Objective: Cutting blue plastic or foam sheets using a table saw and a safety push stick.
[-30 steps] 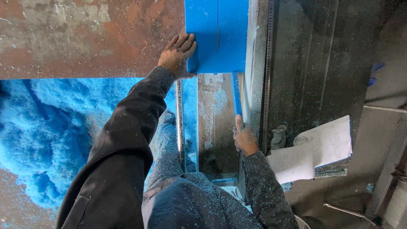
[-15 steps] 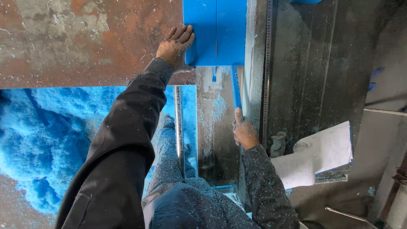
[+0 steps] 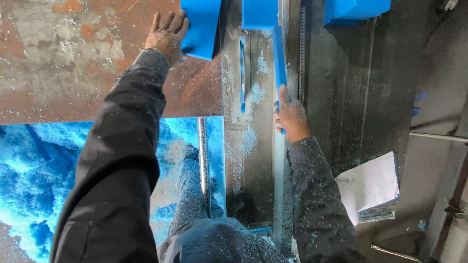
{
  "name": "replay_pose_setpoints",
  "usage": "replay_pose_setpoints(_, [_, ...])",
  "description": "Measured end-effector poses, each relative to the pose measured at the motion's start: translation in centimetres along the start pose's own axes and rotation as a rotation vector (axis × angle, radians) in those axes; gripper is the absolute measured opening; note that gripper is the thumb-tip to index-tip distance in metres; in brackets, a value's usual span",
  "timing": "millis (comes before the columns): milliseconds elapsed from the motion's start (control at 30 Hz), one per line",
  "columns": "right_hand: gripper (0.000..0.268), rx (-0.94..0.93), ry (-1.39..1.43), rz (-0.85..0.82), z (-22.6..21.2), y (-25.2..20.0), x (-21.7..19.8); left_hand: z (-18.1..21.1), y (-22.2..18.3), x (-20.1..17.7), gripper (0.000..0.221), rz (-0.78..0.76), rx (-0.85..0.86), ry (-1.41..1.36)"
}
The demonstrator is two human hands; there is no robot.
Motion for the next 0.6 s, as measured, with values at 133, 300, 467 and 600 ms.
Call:
replay_pose_setpoints(133, [0.067,-0.075,0.050,-0.004,1.2,-5.2,-1.4,-2.7,-6.0,1.0,0.099,0.047,0.006,0.111])
replay_pose_setpoints(300, [0.071,-0.037,0.074,0.053,9.0,-10.4,-2.8,1.1,-16.2,-1.9,0.093,0.015,0.003,-0.200])
replay_pose_setpoints(467, [0.070,-0.035,0.163,0.030,19.1,-14.7,-2.6,6.7,-25.6,-2.6,0.097,0.022,-0.179,-0.322])
replay_pose_setpoints(600, [0.063,0.037,0.340,-0.006,25.8,-18.1,-0.5,10.1,-26.9,-3.5,0.117,0.123,-0.760,-0.826])
Point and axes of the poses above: each hand's wrist, its own y-axis towards the middle knuckle, its own x-axis out of the palm, z = x × y, the point moved 6 cm from there along y, towards the middle knuckle
